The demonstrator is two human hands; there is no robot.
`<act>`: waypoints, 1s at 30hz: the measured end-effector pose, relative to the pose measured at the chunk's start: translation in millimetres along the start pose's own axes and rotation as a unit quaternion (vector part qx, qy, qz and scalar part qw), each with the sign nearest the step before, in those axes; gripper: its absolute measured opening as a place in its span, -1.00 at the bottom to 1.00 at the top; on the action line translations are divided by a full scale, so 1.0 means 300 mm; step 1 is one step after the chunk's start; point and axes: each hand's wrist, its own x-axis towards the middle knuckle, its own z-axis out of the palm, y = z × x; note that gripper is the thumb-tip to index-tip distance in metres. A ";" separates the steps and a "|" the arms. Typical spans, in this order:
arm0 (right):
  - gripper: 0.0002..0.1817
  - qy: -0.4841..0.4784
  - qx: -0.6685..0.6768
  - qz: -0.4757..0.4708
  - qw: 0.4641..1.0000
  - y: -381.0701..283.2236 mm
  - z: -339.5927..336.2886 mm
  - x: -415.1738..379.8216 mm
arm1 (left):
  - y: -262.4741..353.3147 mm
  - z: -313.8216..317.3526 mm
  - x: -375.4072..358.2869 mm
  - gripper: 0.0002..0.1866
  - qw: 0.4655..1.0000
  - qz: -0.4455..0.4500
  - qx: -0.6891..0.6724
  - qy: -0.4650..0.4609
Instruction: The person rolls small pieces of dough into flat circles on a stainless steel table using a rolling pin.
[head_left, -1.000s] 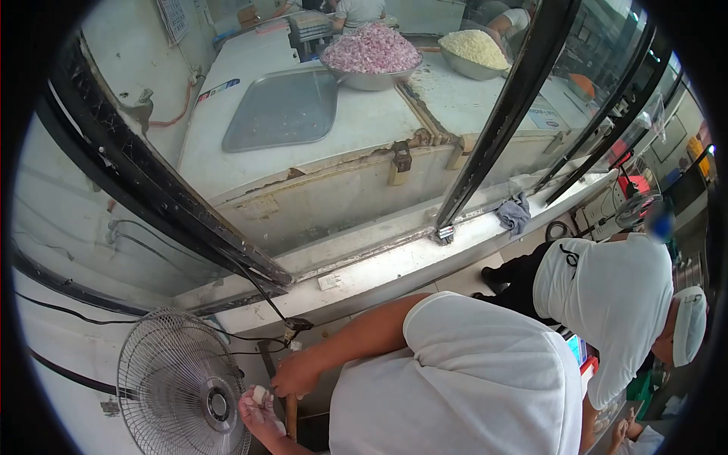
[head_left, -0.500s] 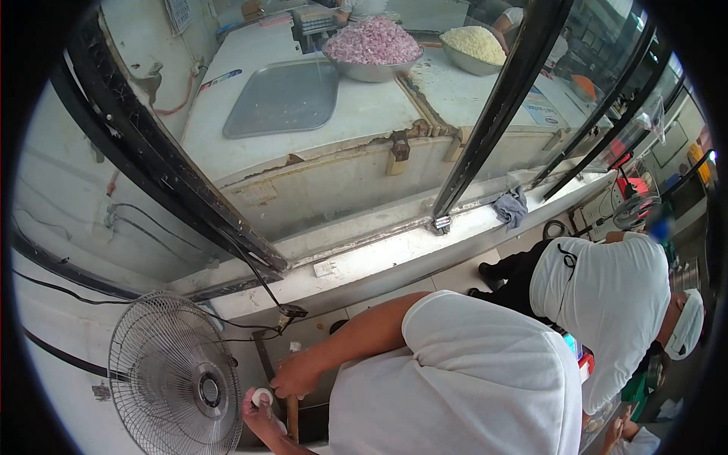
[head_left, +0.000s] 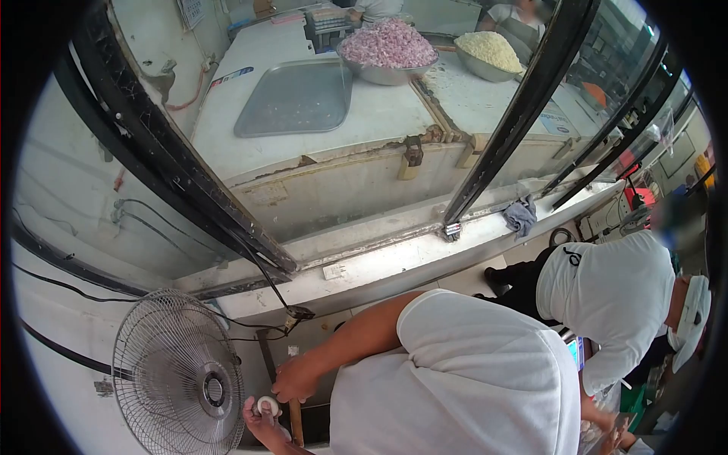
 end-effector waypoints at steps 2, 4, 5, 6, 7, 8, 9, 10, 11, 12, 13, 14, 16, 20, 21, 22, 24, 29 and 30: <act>-0.56 -0.001 -0.002 0.004 1.000 0.002 -0.015 -0.001 | 0.000 -0.007 0.023 -0.65 1.000 -0.009 0.012 0.001; -0.57 -0.004 -0.001 0.017 1.000 -0.001 -0.046 -0.011 | 0.010 0.002 0.040 -0.63 1.000 -0.012 0.000 0.003; -0.57 -0.001 0.000 0.018 1.000 0.004 -0.053 -0.015 | 0.015 0.011 0.050 -0.63 1.000 -0.011 -0.018 0.005; -0.57 0.002 0.001 0.018 1.000 0.006 -0.058 -0.018 | 0.022 0.016 0.056 -0.63 0.999 -0.011 -0.035 0.007; -0.58 0.005 0.001 0.018 1.000 0.009 -0.062 -0.019 | 0.020 0.016 0.062 -0.63 0.999 0.000 -0.042 0.003; -0.58 0.006 0.000 0.017 1.000 0.012 -0.062 -0.018 | 0.014 0.013 0.068 -0.63 0.999 0.010 -0.048 -0.001; -0.58 0.007 -0.001 0.015 1.000 0.016 -0.059 -0.015 | 0.014 0.016 0.070 -0.63 0.998 0.019 -0.055 -0.006; -0.58 0.008 -0.001 0.014 1.000 0.019 -0.056 -0.015 | 0.012 0.019 0.072 -0.63 0.999 0.027 -0.044 -0.009; -0.58 0.010 -0.001 0.012 1.000 0.019 -0.053 -0.019 | 0.010 0.024 0.075 -0.63 0.999 0.034 -0.033 -0.013; -0.58 0.013 -0.001 0.010 1.000 0.017 -0.049 -0.023 | 0.011 0.031 0.074 -0.63 0.999 0.040 -0.022 -0.016; -0.58 0.016 -0.001 0.007 1.000 0.013 -0.043 -0.024 | 0.014 0.033 0.071 -0.62 0.999 0.040 -0.003 -0.019; -0.58 0.015 -0.003 0.008 1.000 0.011 -0.034 -0.024 | 0.019 0.034 0.067 -0.61 0.999 0.040 0.015 -0.020; -0.57 0.013 -0.009 0.009 1.000 0.005 -0.016 -0.022 | 0.018 0.025 0.058 -0.59 0.998 0.038 0.035 -0.027; -0.57 0.008 -0.008 0.006 1.000 -0.024 0.003 -0.017 | 0.001 -0.001 0.040 -0.60 0.999 0.028 0.028 -0.031; -0.57 0.005 -0.007 0.006 1.000 -0.033 0.008 -0.015 | -0.002 -0.004 0.031 -0.60 0.999 0.026 0.023 -0.027; -0.57 0.003 -0.006 0.006 1.000 -0.042 0.014 -0.012 | -0.004 -0.008 0.020 -0.63 0.999 0.018 -0.009 -0.030; -0.56 0.000 -0.005 0.009 1.000 -0.058 0.024 -0.008 | -0.007 -0.019 -0.009 -0.67 0.997 -0.001 -0.073 -0.034; -0.56 -0.019 -0.012 0.004 1.000 -0.091 0.028 0.007 | -0.130 -0.143 0.002 -0.70 0.997 0.067 0.024 -0.041; -0.56 -0.023 -0.015 0.001 1.000 -0.095 0.028 0.012 | -0.120 -0.139 -0.007 -0.70 0.996 0.079 0.031 -0.036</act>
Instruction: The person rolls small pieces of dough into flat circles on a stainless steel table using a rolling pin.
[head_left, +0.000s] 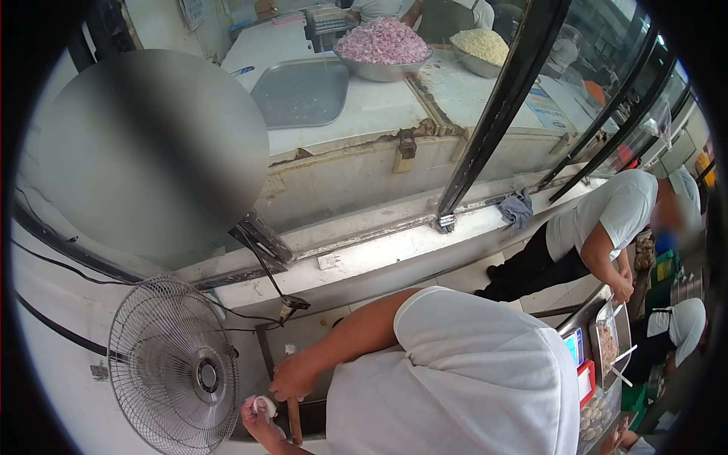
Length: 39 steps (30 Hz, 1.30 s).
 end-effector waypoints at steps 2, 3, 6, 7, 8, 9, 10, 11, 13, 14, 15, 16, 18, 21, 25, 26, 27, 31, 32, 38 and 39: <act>-0.57 -0.009 -0.004 -0.006 1.000 -0.004 -0.004 0.011 | 0.029 -0.001 -0.025 -0.70 0.998 -0.052 -0.031 0.027; -0.57 -0.013 -0.004 -0.010 1.000 -0.004 -0.008 0.016 | 0.059 0.014 -0.039 -0.69 0.995 -0.077 -0.046 0.041; -0.58 -0.018 -0.006 -0.016 1.000 -0.001 -0.017 0.025 | 0.093 0.063 -0.069 -0.68 0.990 -0.086 -0.073 0.081; -0.58 -0.020 -0.006 -0.020 1.000 0.001 -0.018 0.029 | 0.082 0.061 -0.066 -0.66 0.992 -0.076 -0.067 0.078; -0.59 -0.014 -0.003 -0.025 1.000 0.009 -0.016 0.034 | 0.061 0.054 -0.059 -0.64 0.993 -0.067 -0.060 0.078; -0.60 -0.011 0.001 -0.033 0.999 0.021 -0.011 0.040 | 0.040 0.042 -0.066 -0.63 0.993 -0.059 -0.055 0.084; -0.62 -0.012 0.006 -0.049 0.999 0.029 -0.007 0.052 | 0.052 0.050 -0.078 -0.64 0.994 -0.052 -0.037 0.090; -0.62 -0.012 0.003 -0.057 0.998 0.036 -0.007 0.068 | 0.065 0.051 -0.084 -0.65 0.993 -0.046 -0.016 0.104; -0.63 -0.024 0.004 -0.093 0.995 0.043 -0.016 0.091 | 0.093 0.046 -0.109 -0.69 0.988 -0.073 0.041 0.131; -0.63 -0.010 0.006 -0.110 0.994 0.055 -0.013 0.104 | 0.100 0.043 -0.121 -0.67 0.983 -0.048 0.105 0.139; -0.63 0.002 0.015 -0.134 0.991 0.058 -0.010 0.122 | 0.143 0.059 -0.145 -0.67 0.977 0.010 0.158 0.146; -0.63 -0.008 0.015 -0.138 0.990 0.046 -0.021 0.140 | 0.173 0.065 -0.162 -0.68 0.975 -0.064 0.119 0.177; -0.63 -0.017 0.022 -0.171 0.985 0.052 -0.023 0.172 | 0.148 0.063 -0.212 -0.67 0.959 -0.095 0.113 0.242; -0.68 -0.044 0.056 -0.208 0.975 0.022 -0.037 0.227 | 0.157 0.079 -0.313 -0.67 0.937 -0.118 0.071 0.322; -0.68 -0.116 0.095 -0.262 0.953 0.001 0.052 0.275 | 0.089 0.133 -0.491 -0.74 0.882 -0.155 0.016 0.445; -0.67 -0.139 0.098 -0.281 0.945 -0.014 0.072 0.283 | 0.060 0.155 -0.539 -0.75 0.859 -0.177 -0.013 0.480; -0.67 -0.158 0.095 -0.294 0.938 -0.027 0.084 0.296 | 0.027 0.175 -0.582 -0.75 0.839 -0.191 -0.043 0.508; -0.68 -0.222 0.078 -0.358 0.904 -0.121 0.135 0.348 | -0.014 0.273 -0.777 -0.80 0.763 -0.215 -0.091 0.603; -0.68 -0.239 0.061 -0.371 0.895 -0.144 0.149 0.367 | -0.026 0.286 -0.819 -0.80 0.745 -0.220 -0.100 0.621; -0.68 -0.270 0.009 -0.396 0.878 -0.368 0.201 0.417 | -0.080 0.209 -1.115 -0.81 0.660 -0.174 -0.134 0.719; -0.66 -0.266 0.010 -0.401 0.877 -0.394 0.220 0.431 | -0.114 0.167 -1.159 -0.81 0.658 -0.162 -0.123 0.725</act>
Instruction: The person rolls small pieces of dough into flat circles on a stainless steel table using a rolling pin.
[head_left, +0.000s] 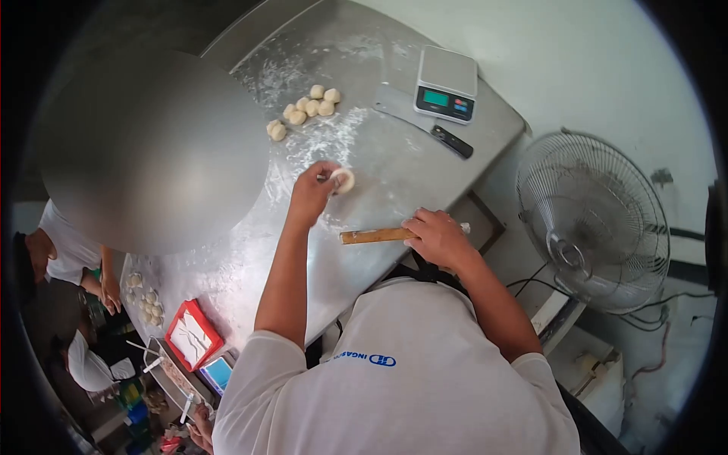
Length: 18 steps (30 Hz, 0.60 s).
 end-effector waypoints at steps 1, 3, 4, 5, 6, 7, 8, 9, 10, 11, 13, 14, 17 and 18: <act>-0.64 0.000 -0.001 -0.003 1.000 -0.003 0.012 0.026 | -0.021 -0.034 0.063 -0.80 1.000 0.012 -0.002 0.005; -0.63 -0.001 -0.002 -0.007 1.000 -0.003 0.030 0.057 | -0.075 -0.065 0.174 -0.77 0.993 0.019 0.107 0.043; -0.64 -0.001 0.001 -0.010 1.000 -0.002 0.035 0.076 | -0.099 -0.065 0.226 -0.75 0.972 0.013 0.221 0.074; -0.65 0.003 0.005 -0.014 1.000 -0.002 0.037 0.092 | -0.117 -0.072 0.251 -0.73 0.937 0.007 0.333 0.102; -0.64 -0.007 -0.002 -0.015 1.000 -0.001 0.039 0.099 | -0.121 -0.089 0.257 -0.72 0.939 -0.003 0.334 0.087; -0.63 -0.011 -0.011 -0.019 1.000 0.008 0.037 0.111 | -0.109 -0.106 0.281 -0.71 0.940 -0.008 0.334 0.076; -0.63 -0.016 -0.018 -0.019 1.000 0.021 0.034 0.119 | -0.102 -0.114 0.299 -0.69 0.940 -0.013 0.335 0.061; -0.62 -0.020 -0.013 -0.023 0.999 0.032 0.040 0.116 | -0.117 -0.116 0.292 -0.70 0.946 0.003 0.319 0.056; -0.62 -0.023 -0.011 -0.029 0.999 0.055 0.033 0.131 | -0.119 -0.117 0.304 -0.71 0.952 0.023 0.301 0.054; -0.61 -0.027 -0.008 -0.038 0.999 0.081 0.025 0.149 | -0.122 -0.118 0.312 -0.71 0.956 0.041 0.285 0.054; -0.62 -0.045 -0.010 -0.049 0.998 0.145 0.019 0.167 | -0.056 -0.068 0.278 -0.71 0.979 0.023 0.194 0.056; -0.62 -0.049 -0.010 -0.059 0.997 0.172 0.010 0.195 | -0.010 -0.038 0.275 -0.70 0.986 0.019 0.152 0.062; -0.62 -0.050 -0.018 -0.109 0.993 0.212 -0.009 0.250 | -0.073 0.051 0.294 -0.70 0.965 0.016 0.248 0.085; -0.65 -0.048 -0.030 -0.118 0.991 0.228 -0.009 0.269 | -0.066 0.057 0.291 -0.70 0.955 0.013 0.284 0.088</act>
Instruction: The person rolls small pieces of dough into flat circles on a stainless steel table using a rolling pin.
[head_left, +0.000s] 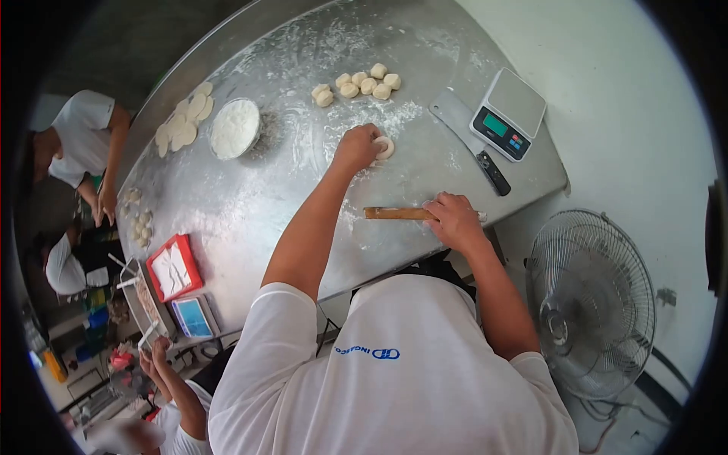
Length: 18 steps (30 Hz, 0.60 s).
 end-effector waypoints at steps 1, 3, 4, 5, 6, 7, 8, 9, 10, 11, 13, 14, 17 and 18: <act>-0.67 0.001 -0.012 -0.007 1.000 0.019 0.006 0.010 | 0.000 -0.003 -0.003 -0.68 0.999 -0.004 0.034 -0.006; -0.69 0.009 -0.025 -0.023 0.999 0.054 0.021 0.010 | 0.002 -0.016 -0.048 -0.68 0.999 -0.039 -0.016 -0.025; -0.68 0.020 -0.027 -0.031 0.999 0.069 0.030 0.010 | 0.003 -0.020 -0.078 -0.69 0.997 -0.055 -0.042 -0.035; -0.68 0.031 -0.028 -0.036 0.998 0.075 0.044 -0.001 | -0.010 -0.008 -0.116 -0.70 0.995 -0.062 -0.056 -0.052; -0.67 0.036 -0.033 -0.034 0.998 0.070 0.061 -0.020 | -0.024 0.001 -0.158 -0.72 0.993 -0.066 -0.071 -0.071; -0.67 0.045 -0.041 -0.032 0.998 0.066 0.073 -0.026 | -0.032 0.004 -0.186 -0.73 0.990 -0.065 -0.086 -0.088; -0.66 0.057 -0.055 -0.029 0.996 0.064 0.079 -0.022 | -0.032 0.013 -0.215 -0.74 0.989 -0.067 -0.091 -0.098; -0.65 0.051 -0.071 -0.014 0.996 0.064 0.093 -0.029 | -0.037 0.031 -0.250 -0.74 0.987 -0.067 -0.098 -0.108; -0.62 0.044 -0.090 0.001 0.995 0.057 0.110 -0.048 | -0.035 0.044 -0.277 -0.74 0.985 -0.067 -0.108 -0.118; -0.60 0.033 -0.110 0.016 0.993 0.056 0.121 -0.067 | -0.038 0.055 -0.299 -0.74 0.985 -0.052 -0.103 -0.131; -0.50 0.045 -0.112 0.022 0.992 0.021 0.119 -0.071 | -0.032 0.067 -0.335 -0.74 0.982 -0.032 -0.100 -0.154; -0.45 0.048 -0.110 0.025 0.993 0.003 0.133 -0.066 | -0.037 0.072 -0.339 -0.74 0.982 -0.030 -0.093 -0.161; -0.29 0.059 -0.191 0.071 0.977 0.007 0.163 0.126 | -0.022 0.028 -0.358 -0.73 0.983 -0.028 -0.067 -0.171; -0.28 0.059 -0.200 0.074 0.975 -0.001 0.154 0.216 | -0.032 0.025 -0.343 -0.72 0.985 -0.021 -0.059 -0.158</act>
